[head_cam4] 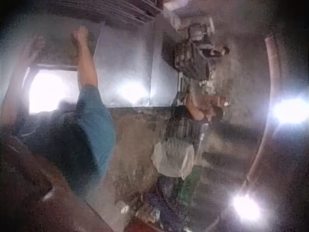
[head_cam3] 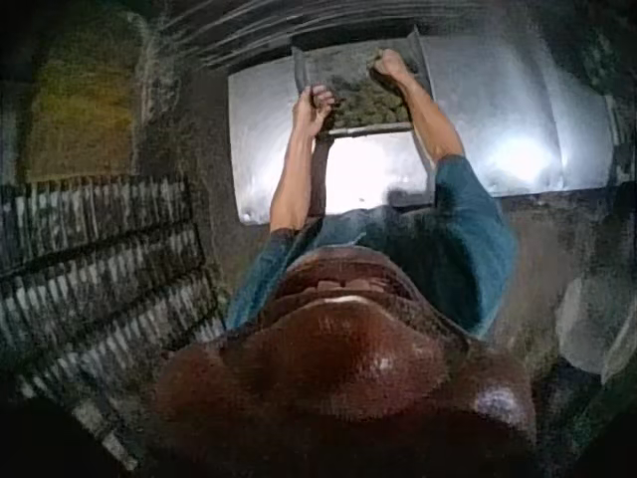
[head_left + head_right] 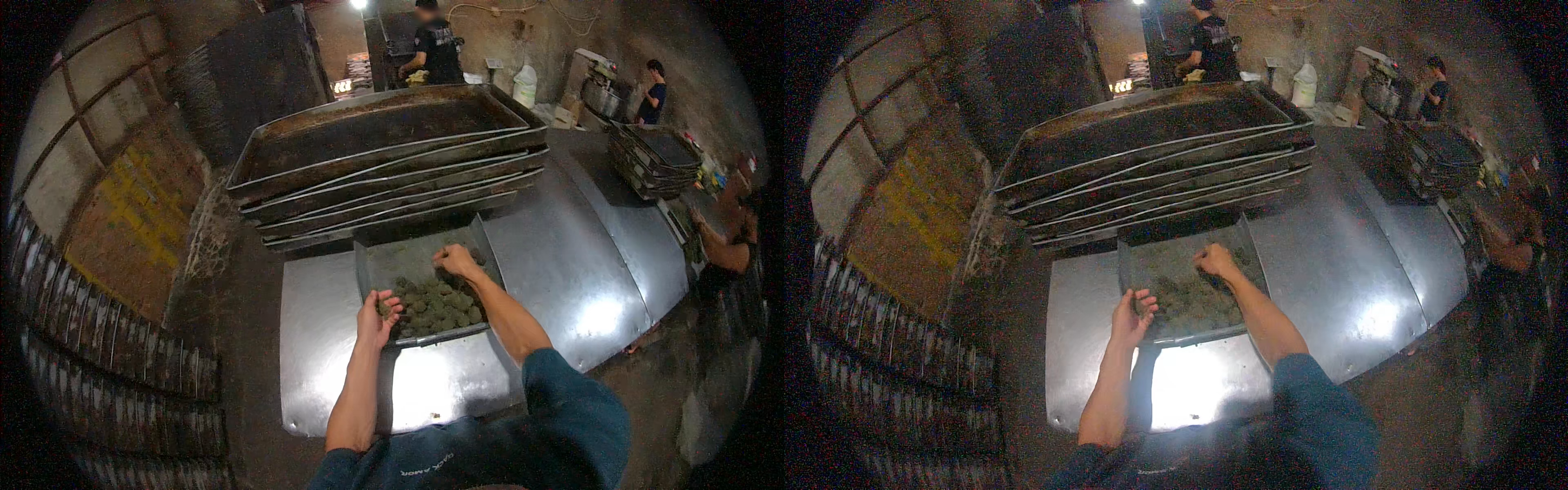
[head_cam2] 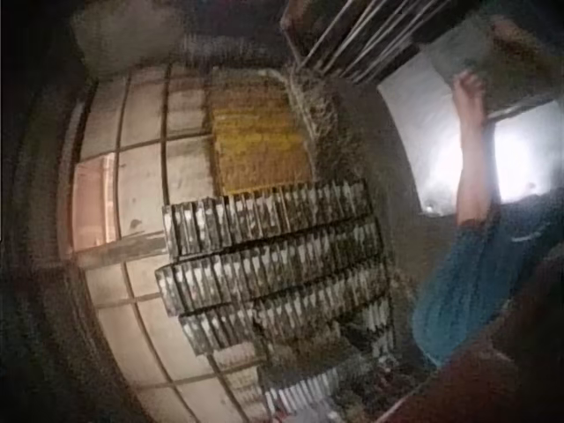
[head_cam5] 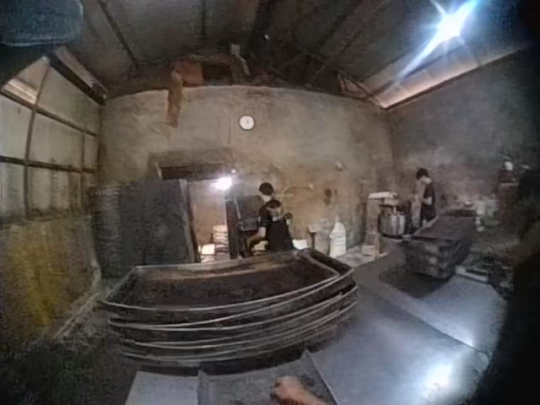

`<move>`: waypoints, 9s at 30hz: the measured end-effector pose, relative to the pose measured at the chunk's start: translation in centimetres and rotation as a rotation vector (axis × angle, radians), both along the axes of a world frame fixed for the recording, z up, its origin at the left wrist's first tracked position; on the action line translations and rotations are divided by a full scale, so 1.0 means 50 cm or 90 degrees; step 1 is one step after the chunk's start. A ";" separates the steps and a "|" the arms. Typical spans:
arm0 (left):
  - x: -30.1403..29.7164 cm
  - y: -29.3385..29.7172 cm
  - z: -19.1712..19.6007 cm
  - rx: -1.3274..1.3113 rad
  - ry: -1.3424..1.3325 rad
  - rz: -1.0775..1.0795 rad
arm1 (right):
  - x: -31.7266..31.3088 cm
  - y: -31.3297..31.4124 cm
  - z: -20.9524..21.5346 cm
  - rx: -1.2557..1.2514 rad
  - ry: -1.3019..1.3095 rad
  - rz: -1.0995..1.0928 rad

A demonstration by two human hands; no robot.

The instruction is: The person repeatedly takes portions of a green dough-like mixture from a metal tray and rolls them into small balls by hand. They place the formed balls back into the tray in neat rows. The process is continuous and repetitive throughout the clip.

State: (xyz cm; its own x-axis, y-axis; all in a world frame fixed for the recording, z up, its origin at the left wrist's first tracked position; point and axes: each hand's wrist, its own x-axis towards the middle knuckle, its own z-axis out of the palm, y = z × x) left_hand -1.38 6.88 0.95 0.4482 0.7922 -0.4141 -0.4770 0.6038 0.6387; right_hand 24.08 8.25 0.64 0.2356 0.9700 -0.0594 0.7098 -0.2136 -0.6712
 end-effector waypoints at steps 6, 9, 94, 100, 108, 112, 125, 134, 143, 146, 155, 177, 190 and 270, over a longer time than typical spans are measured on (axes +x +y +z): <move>0.103 -0.014 0.030 -0.001 0.129 -0.061 | -0.178 -0.147 0.108 0.197 -0.006 0.202; 0.166 -0.023 0.009 0.046 0.181 -0.043 | -0.182 -0.185 0.109 0.237 -0.208 0.137; 0.286 -0.185 -0.010 -0.051 -0.116 0.031 | 0.007 -0.308 0.036 0.212 0.723 -0.305; 0.211 -0.144 0.030 0.009 -0.138 0.082 | -0.029 -0.287 0.131 0.196 0.833 -0.258; 0.099 -0.107 -0.033 0.055 0.052 0.085 | -0.101 -0.250 0.004 0.068 0.673 -0.234; 0.105 -0.083 0.023 0.188 0.105 0.004 | -0.099 -0.189 0.018 0.160 0.168 -0.080; -0.071 -0.152 0.021 0.228 0.368 0.143 | 0.078 0.120 -0.176 -0.003 -0.267 0.030; -0.181 -0.265 0.032 0.117 0.498 0.335 | -0.127 0.266 -0.153 0.047 -0.410 0.307; -0.199 -0.341 -0.021 0.041 0.398 0.391 | -0.085 0.214 -0.144 0.009 -0.383 0.494; -0.197 -0.328 -0.013 0.053 0.436 0.383 | 0.004 0.183 -0.125 -0.038 -0.400 0.434; -0.080 -0.200 0.034 0.175 0.519 0.059 | 0.072 0.030 -0.027 0.266 -0.096 0.002; 0.786 -0.661 -0.017 0.474 0.162 -0.547 | 0.431 -1.249 -0.019 -0.116 -0.079 -0.553; 1.303 -0.865 0.082 -0.252 -0.317 -0.590 | 0.956 -1.159 0.112 0.078 -0.121 -0.271; 1.883 -0.909 -0.087 0.860 0.992 -0.474 | 2.304 -1.063 -0.027 -0.230 -0.312 -0.017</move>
